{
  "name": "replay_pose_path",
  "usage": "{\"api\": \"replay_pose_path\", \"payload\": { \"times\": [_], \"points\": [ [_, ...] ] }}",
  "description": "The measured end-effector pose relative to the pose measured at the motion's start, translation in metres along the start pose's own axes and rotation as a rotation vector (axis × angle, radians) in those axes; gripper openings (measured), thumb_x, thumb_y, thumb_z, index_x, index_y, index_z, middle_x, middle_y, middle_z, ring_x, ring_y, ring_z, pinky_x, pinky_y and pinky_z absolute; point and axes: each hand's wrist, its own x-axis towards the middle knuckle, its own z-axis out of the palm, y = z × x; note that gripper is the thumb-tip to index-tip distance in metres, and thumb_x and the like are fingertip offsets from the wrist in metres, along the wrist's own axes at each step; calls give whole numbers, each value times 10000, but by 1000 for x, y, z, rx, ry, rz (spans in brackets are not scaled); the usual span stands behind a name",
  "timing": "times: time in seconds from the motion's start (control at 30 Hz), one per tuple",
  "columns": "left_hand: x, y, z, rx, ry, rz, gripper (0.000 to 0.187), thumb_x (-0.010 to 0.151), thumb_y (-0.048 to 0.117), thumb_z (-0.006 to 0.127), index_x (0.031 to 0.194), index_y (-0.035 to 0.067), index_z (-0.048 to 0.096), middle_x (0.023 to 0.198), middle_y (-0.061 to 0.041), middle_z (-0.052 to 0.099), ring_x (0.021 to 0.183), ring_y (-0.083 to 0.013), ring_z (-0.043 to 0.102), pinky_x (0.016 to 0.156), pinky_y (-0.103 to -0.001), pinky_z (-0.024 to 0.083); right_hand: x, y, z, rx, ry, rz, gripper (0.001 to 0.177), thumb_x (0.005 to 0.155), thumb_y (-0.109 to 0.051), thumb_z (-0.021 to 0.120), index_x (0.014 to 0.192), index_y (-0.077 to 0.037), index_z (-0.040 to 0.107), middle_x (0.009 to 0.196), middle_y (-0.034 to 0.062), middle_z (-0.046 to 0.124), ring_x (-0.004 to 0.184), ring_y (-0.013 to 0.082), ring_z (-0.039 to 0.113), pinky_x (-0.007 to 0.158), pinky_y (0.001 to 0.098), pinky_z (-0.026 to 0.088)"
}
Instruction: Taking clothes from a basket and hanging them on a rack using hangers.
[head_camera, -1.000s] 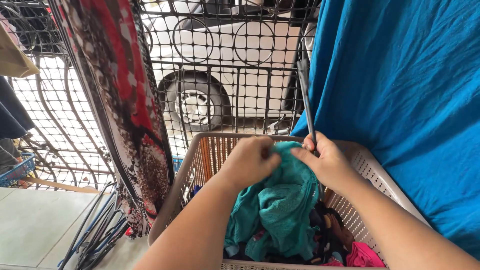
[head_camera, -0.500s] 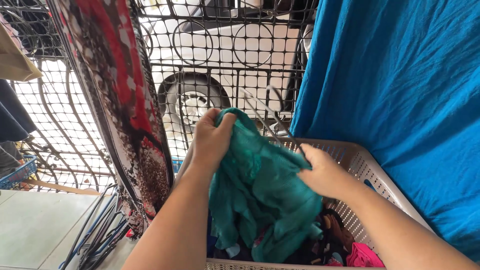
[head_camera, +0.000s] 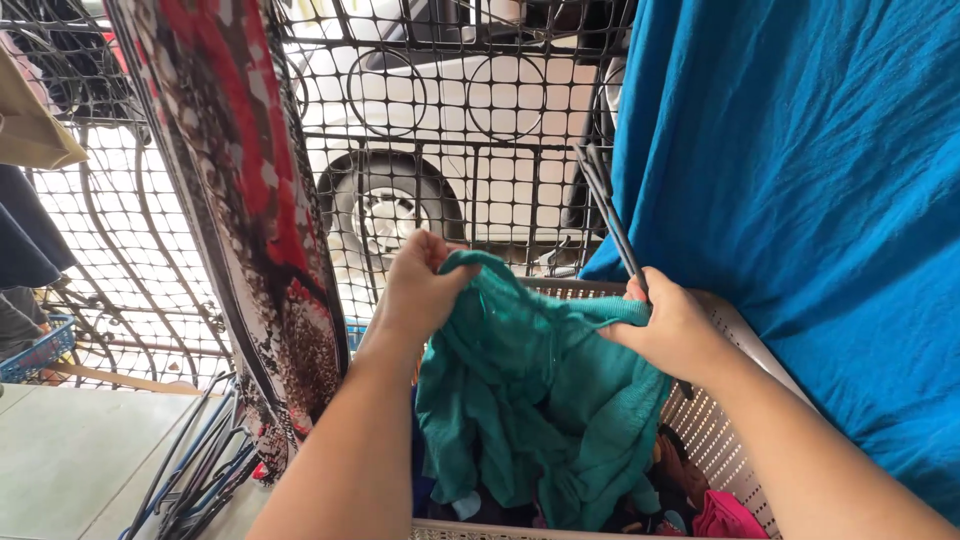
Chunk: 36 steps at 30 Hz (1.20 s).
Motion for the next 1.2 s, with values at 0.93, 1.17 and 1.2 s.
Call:
{"api": "replay_pose_path", "payload": {
  "times": [0.93, 1.17, 1.2],
  "points": [
    [11, -44, -40, 298, 343, -434, 257, 705, 166, 868, 883, 2, 778, 746, -71, 718, 621, -139, 629, 578, -289, 487, -4, -13, -55, 582, -552, 335, 612, 1038, -466, 412, 564, -78, 391, 470, 23, 356, 333, 120, 321, 326, 287, 274],
    [11, -38, -42, 164, 500, -391, 292, 713, 181, 900, 894, 5, 753, 767, -54, 726, 623, -131, 655, 569, -304, 538, -4, 8, -75, 588, -605, 440, 611, 1026, -446, 405, 545, -70, 365, 478, 13, 307, 355, 103, 245, 312, 276, 183],
    [13, -42, -43, 184, 515, -365, 285, 717, 185, 906, 883, 11, 754, 774, -46, 728, 631, -123, 654, 574, -293, 540, -3, 9, -77, 595, -611, 446, 612, 1027, -445, 405, 546, -69, 363, 481, 16, 302, 363, 107, 236, 315, 282, 179]
  ]
}}
